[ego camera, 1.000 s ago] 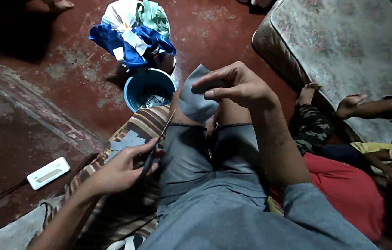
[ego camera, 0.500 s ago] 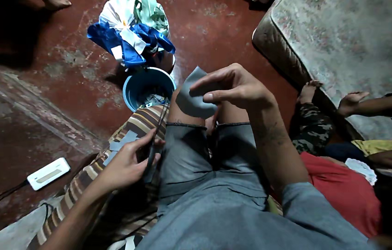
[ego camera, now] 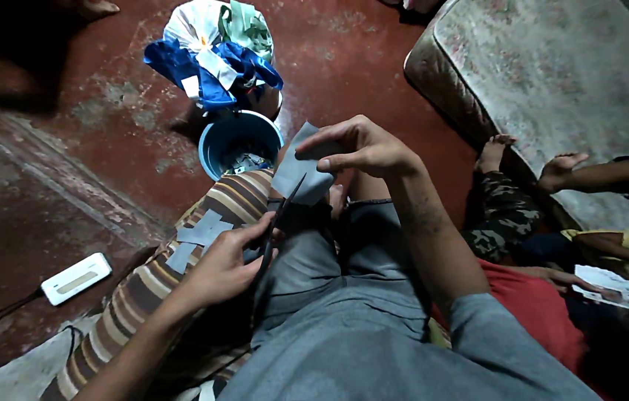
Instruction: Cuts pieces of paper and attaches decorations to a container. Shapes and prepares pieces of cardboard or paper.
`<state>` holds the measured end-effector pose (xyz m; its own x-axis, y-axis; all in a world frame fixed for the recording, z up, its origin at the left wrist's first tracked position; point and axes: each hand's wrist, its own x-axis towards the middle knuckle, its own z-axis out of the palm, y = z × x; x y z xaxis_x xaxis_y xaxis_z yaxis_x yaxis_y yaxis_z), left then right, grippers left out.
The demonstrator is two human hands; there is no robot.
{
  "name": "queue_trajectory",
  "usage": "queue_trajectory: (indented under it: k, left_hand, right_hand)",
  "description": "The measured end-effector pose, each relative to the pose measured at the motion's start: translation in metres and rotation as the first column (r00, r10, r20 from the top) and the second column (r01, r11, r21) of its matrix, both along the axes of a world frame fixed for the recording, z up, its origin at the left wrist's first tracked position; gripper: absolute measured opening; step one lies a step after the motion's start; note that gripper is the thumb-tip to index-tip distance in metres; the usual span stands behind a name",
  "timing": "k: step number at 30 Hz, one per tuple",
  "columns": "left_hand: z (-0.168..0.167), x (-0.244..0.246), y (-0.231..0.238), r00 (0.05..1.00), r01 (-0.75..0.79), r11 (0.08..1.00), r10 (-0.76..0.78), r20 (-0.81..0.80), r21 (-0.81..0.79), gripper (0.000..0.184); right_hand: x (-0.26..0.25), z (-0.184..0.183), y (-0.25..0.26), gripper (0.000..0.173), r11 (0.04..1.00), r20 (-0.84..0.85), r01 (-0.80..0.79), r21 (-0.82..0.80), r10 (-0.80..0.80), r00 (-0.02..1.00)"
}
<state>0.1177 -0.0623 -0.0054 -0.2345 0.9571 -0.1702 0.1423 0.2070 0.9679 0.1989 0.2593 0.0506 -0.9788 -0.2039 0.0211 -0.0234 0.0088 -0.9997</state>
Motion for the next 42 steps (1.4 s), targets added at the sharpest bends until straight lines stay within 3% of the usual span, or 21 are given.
queue_trajectory:
  k: [22,42]
  left_hand:
    - [-0.0008,-0.0012,0.0005,1.000,0.008,0.998,-0.009,-0.011,-0.061,0.056]
    - [-0.0050,0.0009,-0.0009,1.000,-0.011,1.000,0.011,-0.014,-0.006,0.054]
  right_hand:
    - [-0.0059,-0.0010,0.0058,0.038,0.999,-0.012,-0.019,-0.033,0.018,1.000]
    - [-0.0091,0.0027,0.0010,0.038,0.998,-0.070,-0.059,0.019,0.060,0.996]
